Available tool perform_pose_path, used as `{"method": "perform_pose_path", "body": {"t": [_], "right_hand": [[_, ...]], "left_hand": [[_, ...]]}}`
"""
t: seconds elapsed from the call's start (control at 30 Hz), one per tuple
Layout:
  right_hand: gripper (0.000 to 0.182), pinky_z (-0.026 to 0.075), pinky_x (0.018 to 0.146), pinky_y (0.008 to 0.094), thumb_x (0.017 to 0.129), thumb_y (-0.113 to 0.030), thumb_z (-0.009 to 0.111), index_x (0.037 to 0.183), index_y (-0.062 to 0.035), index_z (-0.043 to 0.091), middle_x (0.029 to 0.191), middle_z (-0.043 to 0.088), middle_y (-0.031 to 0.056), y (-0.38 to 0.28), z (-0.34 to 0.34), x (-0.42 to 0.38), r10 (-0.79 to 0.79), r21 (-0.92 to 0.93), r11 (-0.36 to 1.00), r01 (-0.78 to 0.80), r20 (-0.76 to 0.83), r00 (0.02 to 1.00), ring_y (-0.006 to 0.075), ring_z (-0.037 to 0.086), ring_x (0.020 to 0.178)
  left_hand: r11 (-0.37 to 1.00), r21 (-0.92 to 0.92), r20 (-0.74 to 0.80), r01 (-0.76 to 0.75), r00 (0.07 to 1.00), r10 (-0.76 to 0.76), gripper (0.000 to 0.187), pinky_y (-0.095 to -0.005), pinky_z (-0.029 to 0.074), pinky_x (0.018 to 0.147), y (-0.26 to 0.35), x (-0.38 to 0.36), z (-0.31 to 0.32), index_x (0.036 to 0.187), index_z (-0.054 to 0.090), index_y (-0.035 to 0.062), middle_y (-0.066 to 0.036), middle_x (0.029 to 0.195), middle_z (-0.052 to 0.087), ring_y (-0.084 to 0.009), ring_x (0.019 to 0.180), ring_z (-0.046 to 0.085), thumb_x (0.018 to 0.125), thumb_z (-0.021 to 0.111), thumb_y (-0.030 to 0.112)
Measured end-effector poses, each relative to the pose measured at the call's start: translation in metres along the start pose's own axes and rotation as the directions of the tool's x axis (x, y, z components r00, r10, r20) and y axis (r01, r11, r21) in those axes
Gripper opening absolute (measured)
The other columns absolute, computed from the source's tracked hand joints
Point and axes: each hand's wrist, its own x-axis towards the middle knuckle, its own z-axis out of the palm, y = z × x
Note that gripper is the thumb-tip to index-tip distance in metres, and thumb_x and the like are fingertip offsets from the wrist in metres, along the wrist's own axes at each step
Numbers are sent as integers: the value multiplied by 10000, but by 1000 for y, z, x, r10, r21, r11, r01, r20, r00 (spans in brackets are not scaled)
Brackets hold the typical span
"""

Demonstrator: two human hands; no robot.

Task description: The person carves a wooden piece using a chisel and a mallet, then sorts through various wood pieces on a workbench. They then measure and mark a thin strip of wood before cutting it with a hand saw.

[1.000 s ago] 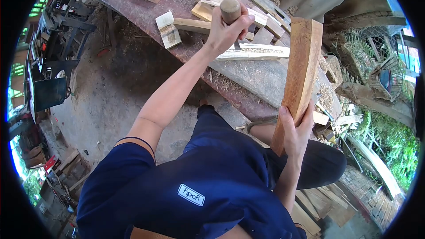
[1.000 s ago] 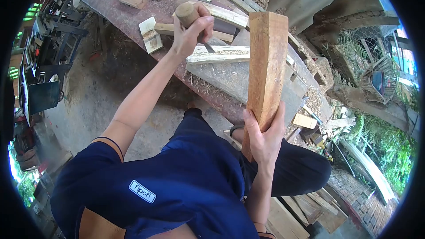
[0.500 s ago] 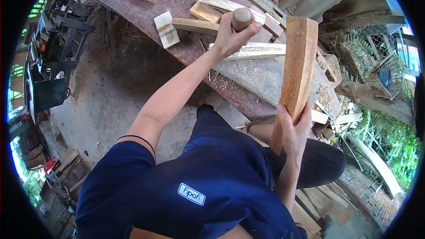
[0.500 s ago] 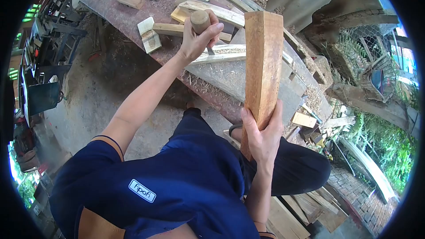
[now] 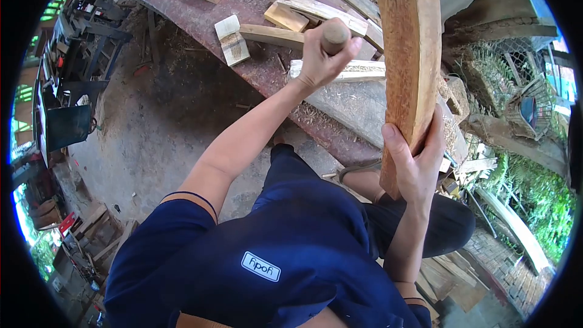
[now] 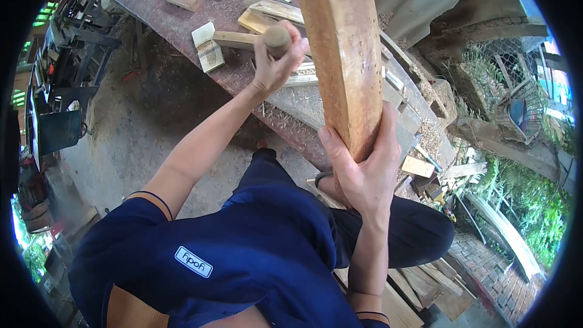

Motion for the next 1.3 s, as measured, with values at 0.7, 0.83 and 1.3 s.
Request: {"method": "perform_pose_path", "body": {"t": [0.7,0.83,1.3], "right_hand": [[543,500,670,408,794,-288,731,1140,37,467,786,642,221,5,12,-11,-127,-554,819,148,76,989,326,661,722],[528,492,686,367,799,-307,732,1114,36,484,819,632,185,7,14,-15,32,-140,990,-29,22,999,257,630,736],[481,475,714,323,822,-309,723,1088,12,485,879,580,114,22,4,-28,202,6,979,-202,20,979,170,556,776]], "left_hand": [[929,114,76,-351,936,345,348,-374,508,599,-5,-23,38,891,620,92,-115,725,636,-330,666,644,614,792,214],[944,185,135,-272,959,250,244,-351,501,576,4,-21,29,864,637,71,-122,721,647,-293,616,642,673,750,173],[902,-400,-239,164,931,-275,130,-261,339,406,11,25,-30,776,477,74,-34,573,468,-102,415,411,820,596,44]]}}
